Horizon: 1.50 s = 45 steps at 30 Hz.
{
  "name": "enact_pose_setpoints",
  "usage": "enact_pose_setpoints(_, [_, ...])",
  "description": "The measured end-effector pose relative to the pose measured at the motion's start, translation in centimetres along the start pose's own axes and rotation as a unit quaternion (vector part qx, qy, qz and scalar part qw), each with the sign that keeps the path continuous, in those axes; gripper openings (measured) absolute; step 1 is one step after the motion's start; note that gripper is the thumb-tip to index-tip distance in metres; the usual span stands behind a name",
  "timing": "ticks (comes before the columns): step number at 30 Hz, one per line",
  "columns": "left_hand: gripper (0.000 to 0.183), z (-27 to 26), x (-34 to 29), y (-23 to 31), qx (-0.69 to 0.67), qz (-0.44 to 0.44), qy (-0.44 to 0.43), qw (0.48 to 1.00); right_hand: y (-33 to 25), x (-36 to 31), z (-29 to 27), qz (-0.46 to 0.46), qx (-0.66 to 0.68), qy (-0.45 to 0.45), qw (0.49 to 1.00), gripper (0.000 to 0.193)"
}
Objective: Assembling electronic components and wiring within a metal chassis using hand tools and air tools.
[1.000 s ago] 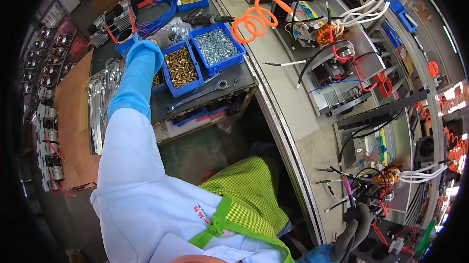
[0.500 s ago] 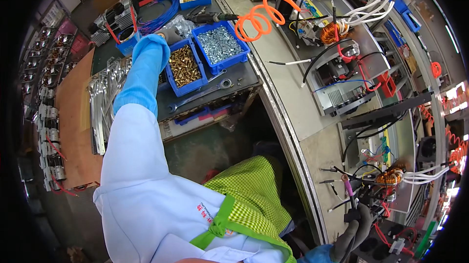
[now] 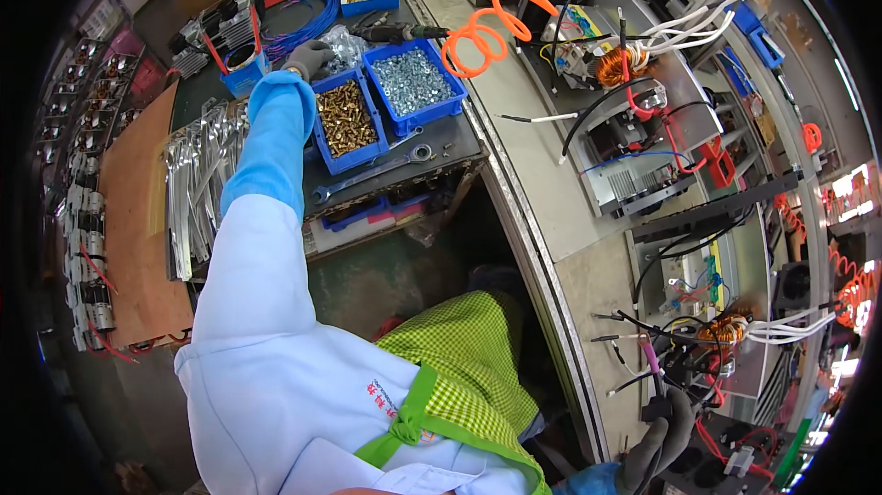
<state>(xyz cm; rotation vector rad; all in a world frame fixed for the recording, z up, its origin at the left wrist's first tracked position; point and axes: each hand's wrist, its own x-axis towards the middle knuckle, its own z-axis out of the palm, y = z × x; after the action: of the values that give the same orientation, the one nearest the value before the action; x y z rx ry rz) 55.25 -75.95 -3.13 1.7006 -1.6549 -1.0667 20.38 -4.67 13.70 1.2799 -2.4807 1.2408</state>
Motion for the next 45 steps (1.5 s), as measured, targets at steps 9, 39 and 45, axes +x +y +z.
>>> enact_pose_setpoints(9, [0.031, -2.8, 2.7, -6.4, -0.162, 0.190, -0.101, 0.963, 0.0, 0.0, -0.1, -0.005, 0.002, -0.002, 1.000, 0.043])
enact_pose_setpoints(39, [0.032, 32.4, -52.7, 19.4, -0.007, 0.365, -0.783, 0.504, 0.8, -10.3, -16.9, -0.054, -0.067, 0.390, 0.917, 0.060])
enact_pose_setpoints(45, [0.031, 45.4, -68.1, 15.8, 0.098, 0.617, -0.642, 0.444, 3.0, -14.2, -22.1, -0.024, -0.064, 0.453, 0.889, 0.054])
